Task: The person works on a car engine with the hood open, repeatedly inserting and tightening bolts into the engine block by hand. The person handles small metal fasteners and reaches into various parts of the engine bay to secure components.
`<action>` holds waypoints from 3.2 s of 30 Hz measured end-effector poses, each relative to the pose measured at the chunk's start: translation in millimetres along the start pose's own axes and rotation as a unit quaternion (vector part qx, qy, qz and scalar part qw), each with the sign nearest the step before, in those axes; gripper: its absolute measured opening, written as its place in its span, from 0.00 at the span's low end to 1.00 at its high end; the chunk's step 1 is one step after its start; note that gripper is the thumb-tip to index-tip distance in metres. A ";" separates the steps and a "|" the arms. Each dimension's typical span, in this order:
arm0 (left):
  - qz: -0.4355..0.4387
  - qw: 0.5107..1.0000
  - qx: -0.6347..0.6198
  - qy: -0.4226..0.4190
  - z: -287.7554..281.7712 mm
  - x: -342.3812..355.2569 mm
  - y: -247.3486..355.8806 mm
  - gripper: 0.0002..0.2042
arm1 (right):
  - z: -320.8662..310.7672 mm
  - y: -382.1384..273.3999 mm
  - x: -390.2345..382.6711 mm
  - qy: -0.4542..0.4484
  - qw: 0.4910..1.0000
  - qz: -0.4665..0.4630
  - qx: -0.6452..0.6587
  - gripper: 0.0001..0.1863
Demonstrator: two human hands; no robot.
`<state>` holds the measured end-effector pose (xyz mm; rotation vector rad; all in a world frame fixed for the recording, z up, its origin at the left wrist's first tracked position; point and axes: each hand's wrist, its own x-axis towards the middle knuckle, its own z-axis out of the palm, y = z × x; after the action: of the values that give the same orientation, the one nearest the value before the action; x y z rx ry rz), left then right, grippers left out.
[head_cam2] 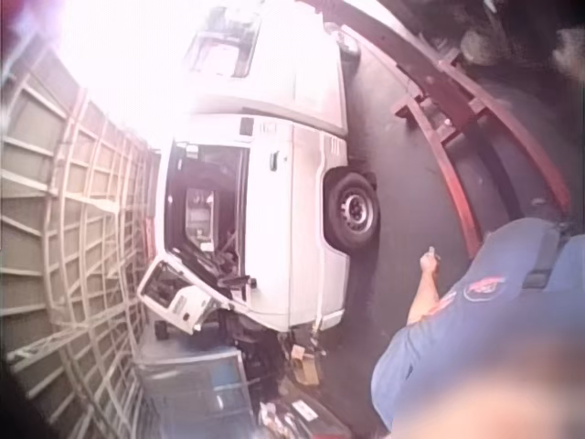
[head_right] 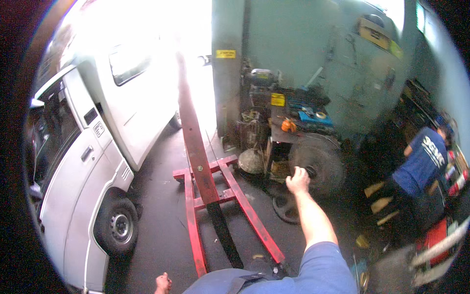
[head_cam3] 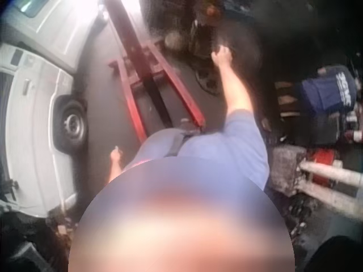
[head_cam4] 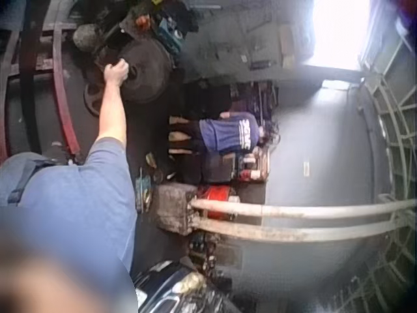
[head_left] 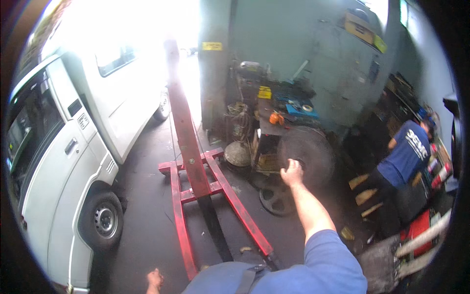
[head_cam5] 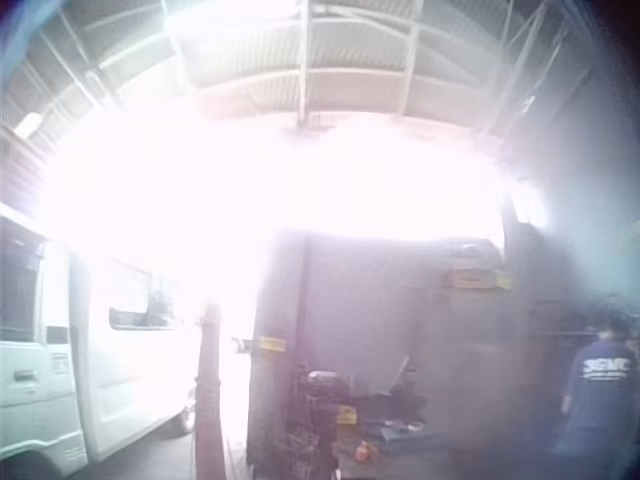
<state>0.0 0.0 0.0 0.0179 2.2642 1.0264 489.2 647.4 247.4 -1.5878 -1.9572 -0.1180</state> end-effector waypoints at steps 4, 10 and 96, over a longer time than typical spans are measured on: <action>-0.079 0.987 -0.128 0.052 8.5 -52.1 25.5 0.20 | 26.0 60.0 99.4 0.060 0.997 -0.019 -0.048 0.30; -0.171 0.970 -0.090 0.150 42.8 -161.4 36.1 0.20 | 39.1 173.5 226.4 0.062 0.984 0.078 -0.147 0.34; -0.345 0.567 -0.674 0.324 -16.2 -561.2 -535.6 0.24 | -666.4 -695.9 -819.4 -0.118 -0.456 -0.849 0.241 0.11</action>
<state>564.2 -530.6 -46.9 -1.9501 1.0145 2.1226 196.6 -536.4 583.5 -2.8310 0.6376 -0.0302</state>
